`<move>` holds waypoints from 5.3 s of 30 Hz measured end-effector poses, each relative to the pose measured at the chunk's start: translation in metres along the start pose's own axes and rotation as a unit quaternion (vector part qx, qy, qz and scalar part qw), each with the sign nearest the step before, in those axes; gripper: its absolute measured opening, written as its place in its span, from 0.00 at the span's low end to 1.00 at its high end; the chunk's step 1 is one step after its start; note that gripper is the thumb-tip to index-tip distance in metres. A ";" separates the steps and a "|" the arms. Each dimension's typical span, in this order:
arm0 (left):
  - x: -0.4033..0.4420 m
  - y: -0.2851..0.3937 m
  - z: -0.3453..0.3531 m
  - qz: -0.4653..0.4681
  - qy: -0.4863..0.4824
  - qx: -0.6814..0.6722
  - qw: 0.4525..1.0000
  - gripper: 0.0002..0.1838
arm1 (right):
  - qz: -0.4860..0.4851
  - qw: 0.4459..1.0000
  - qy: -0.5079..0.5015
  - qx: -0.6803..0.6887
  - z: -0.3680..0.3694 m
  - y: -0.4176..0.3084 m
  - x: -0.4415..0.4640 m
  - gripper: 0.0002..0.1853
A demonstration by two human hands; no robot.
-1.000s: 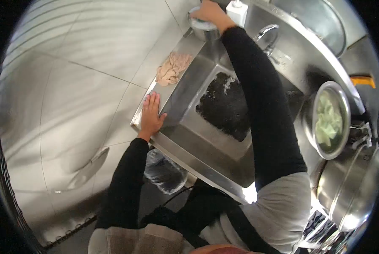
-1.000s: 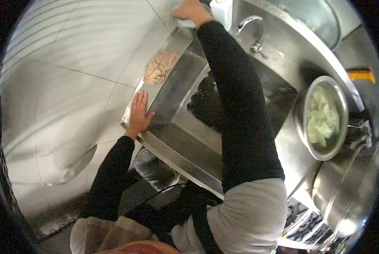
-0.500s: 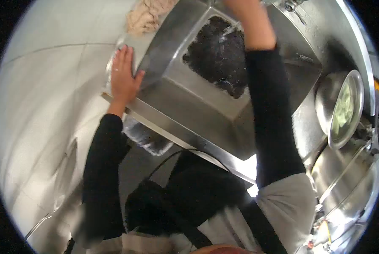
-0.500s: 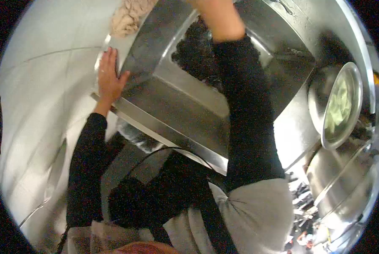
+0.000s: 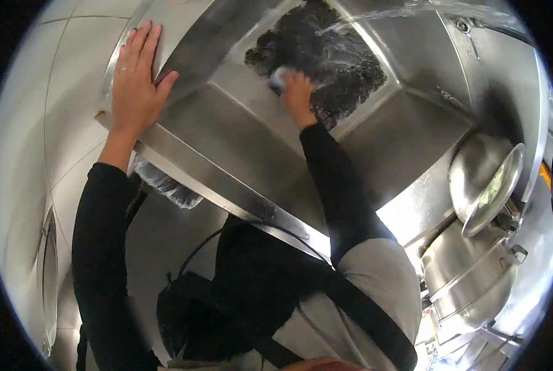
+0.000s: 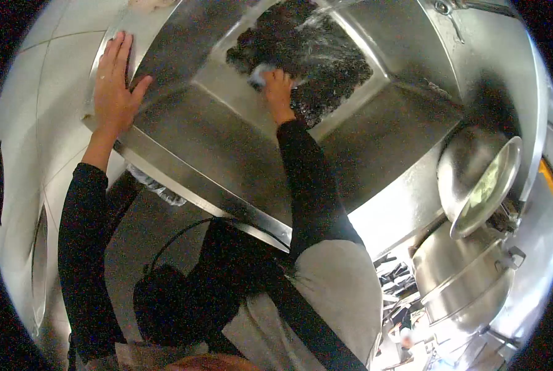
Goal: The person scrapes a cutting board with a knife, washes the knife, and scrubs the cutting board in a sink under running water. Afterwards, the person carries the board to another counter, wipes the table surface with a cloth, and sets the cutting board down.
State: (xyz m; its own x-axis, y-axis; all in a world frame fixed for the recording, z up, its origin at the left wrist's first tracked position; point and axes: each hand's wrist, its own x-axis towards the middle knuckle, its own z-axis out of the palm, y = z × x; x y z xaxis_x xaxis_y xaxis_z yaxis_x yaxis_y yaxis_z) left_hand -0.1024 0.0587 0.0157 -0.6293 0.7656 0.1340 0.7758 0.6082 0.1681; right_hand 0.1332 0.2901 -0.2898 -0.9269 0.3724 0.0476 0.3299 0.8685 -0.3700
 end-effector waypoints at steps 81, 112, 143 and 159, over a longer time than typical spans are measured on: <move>-0.009 0.014 -0.028 0.059 -0.028 0.008 0.998 0.34 | 0.107 0.992 0.061 0.031 -0.292 0.019 0.192 0.23; -0.011 0.022 -0.032 0.049 -0.011 -0.008 0.999 0.40 | 0.069 0.957 0.245 -0.136 -0.562 0.056 0.280 0.20; -0.010 0.021 -0.022 0.047 -0.014 0.012 0.999 0.37 | -0.093 0.942 0.314 -0.073 -0.401 -0.002 0.209 0.18; 0.000 0.008 -0.006 0.036 -0.030 0.047 0.998 0.33 | 0.125 0.986 -0.095 -0.063 -0.073 0.218 0.139 0.49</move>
State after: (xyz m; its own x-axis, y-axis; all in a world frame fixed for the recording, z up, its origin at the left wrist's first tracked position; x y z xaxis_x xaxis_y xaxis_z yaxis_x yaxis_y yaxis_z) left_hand -0.0962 0.0621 0.0232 -0.5695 0.8177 0.0834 0.8219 0.5657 0.0666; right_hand 0.0894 0.5551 -0.2966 -0.8269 0.5220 -0.2091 0.5605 0.7955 -0.2303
